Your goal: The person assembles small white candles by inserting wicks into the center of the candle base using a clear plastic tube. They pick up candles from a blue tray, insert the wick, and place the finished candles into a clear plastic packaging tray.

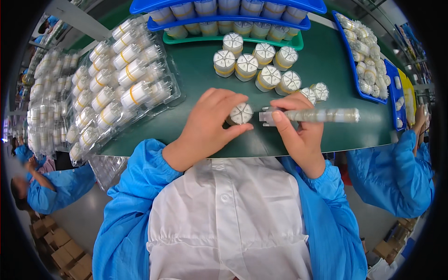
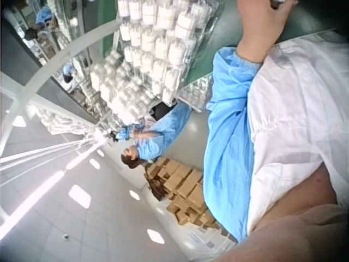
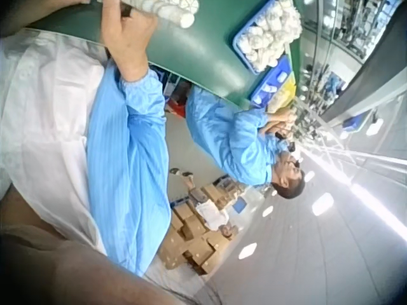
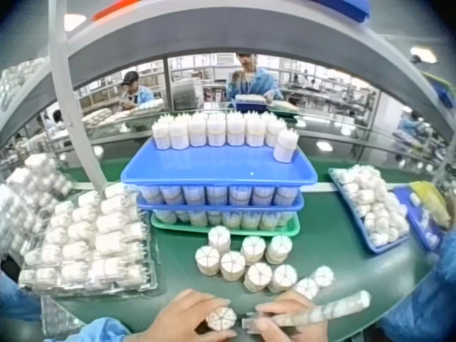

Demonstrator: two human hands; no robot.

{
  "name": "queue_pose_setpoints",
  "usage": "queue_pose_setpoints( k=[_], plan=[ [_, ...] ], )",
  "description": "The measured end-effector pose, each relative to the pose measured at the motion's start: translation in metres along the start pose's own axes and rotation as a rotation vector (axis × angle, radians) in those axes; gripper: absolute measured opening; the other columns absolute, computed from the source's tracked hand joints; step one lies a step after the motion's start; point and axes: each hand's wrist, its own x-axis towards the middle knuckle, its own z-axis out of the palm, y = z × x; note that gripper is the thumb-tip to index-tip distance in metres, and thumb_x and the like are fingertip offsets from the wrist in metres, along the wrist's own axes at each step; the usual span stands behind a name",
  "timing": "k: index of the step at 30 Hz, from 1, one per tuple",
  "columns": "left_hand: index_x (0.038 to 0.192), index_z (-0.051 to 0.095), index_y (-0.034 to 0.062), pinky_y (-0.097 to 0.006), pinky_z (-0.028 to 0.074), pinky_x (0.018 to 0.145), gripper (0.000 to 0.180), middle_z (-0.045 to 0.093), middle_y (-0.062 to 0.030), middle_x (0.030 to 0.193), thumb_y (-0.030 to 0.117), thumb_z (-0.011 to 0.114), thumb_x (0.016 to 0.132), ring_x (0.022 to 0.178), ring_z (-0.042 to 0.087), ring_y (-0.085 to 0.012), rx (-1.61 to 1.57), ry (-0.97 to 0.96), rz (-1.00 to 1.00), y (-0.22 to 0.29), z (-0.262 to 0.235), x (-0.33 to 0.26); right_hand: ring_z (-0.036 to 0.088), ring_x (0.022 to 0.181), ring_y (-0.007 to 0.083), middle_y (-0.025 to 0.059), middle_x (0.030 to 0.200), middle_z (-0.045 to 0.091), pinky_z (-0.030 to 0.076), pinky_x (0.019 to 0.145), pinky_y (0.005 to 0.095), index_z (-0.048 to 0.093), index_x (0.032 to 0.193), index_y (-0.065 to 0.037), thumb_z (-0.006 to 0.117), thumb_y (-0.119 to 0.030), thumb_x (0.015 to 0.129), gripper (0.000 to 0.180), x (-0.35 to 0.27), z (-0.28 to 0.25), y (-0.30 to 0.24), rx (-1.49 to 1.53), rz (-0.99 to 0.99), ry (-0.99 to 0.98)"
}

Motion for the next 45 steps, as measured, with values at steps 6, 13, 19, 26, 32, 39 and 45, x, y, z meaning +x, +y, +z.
queue_pose_setpoints(
  k=[6,13,19,26,32,39,45],
  plan=[
    [0.116,0.066,0.0049,-0.04,0.051,0.082,0.055,0.068,-0.0106,0.109,0.017,0.091,0.068,0.097,0.062,-0.0316,-0.039,0.028,0.035,-0.005,0.011,-0.008,0.058,0.065,0.0104,0.0082,0.094,0.064,0.045,0.055,0.0247,0.07,0.104,0.001,0.076,-0.008,0.089,0.018,0.001,0.011,0.0,0.009,0.06,-0.009],
    [0.115,0.065,0.004,-0.041,0.052,0.08,0.054,0.062,-0.0133,0.112,0.019,0.09,0.069,0.098,0.061,-0.0327,-0.024,0.069,0.049,-0.002,0.015,-0.01,0.057,0.063,0.0102,0.0077,0.093,0.063,0.045,0.054,0.0265,0.069,0.101,0.001,0.077,-0.008,0.089,0.017,0.005,0.014,-0.006,-0.008,0.076,-0.083],
    [0.114,0.064,0.0035,-0.042,0.052,0.081,0.05,0.06,-0.0137,0.111,0.014,0.087,0.071,0.097,0.061,-0.0336,-0.016,0.048,-0.06,0.001,0.018,-0.013,0.057,0.065,0.0107,0.0072,0.092,0.062,0.045,0.055,0.0268,0.069,0.103,0.001,0.076,-0.007,0.089,0.018,0.004,0.013,-0.013,-0.039,0.101,-0.116],
    [0.123,0.058,0.0031,-0.04,0.051,0.084,0.059,0.063,-0.013,0.114,0.007,0.084,0.071,0.099,0.061,-0.0333,-0.123,0.044,-0.027,0.0,0.015,-0.013,0.056,0.064,0.0087,0.0069,0.094,0.061,0.043,0.054,0.0247,0.068,0.105,0.002,0.075,-0.006,0.09,0.019,0.005,0.013,-0.011,0.019,0.138,-0.078],
    [0.123,0.059,0.0035,-0.043,0.051,0.085,0.056,0.062,-0.0162,0.114,0.008,0.082,0.073,0.104,0.06,-0.0356,-0.04,0.035,0.005,0.002,0.015,-0.01,0.058,0.069,0.0091,0.0071,0.095,0.061,0.044,0.055,0.0245,0.068,0.104,0.003,0.074,-0.005,0.091,0.016,0.005,0.019,-0.012,0.051,0.162,-0.098],
    [0.129,0.055,0.0026,-0.043,0.051,0.084,0.06,0.063,-0.0151,0.113,0.005,0.081,0.074,0.103,0.06,-0.0344,-0.087,0.063,-0.022,0.001,0.017,-0.012,0.059,0.073,0.0082,0.0073,0.096,0.062,0.046,0.058,0.0236,0.07,0.105,0.002,0.075,-0.007,0.09,0.019,0.005,0.01,-0.009,0.098,0.181,-0.017],
    [0.136,0.048,0.0029,-0.043,0.052,0.089,0.068,0.064,-0.0144,0.118,0.004,0.079,0.075,0.108,0.061,-0.0351,-0.166,0.034,-0.018,0.001,0.018,-0.012,0.058,0.069,0.0099,0.007,0.096,0.062,0.045,0.057,0.0246,0.07,0.105,0.001,0.076,-0.006,0.089,0.018,0.01,0.011,-0.009,0.08,0.191,-0.09]
  ],
)
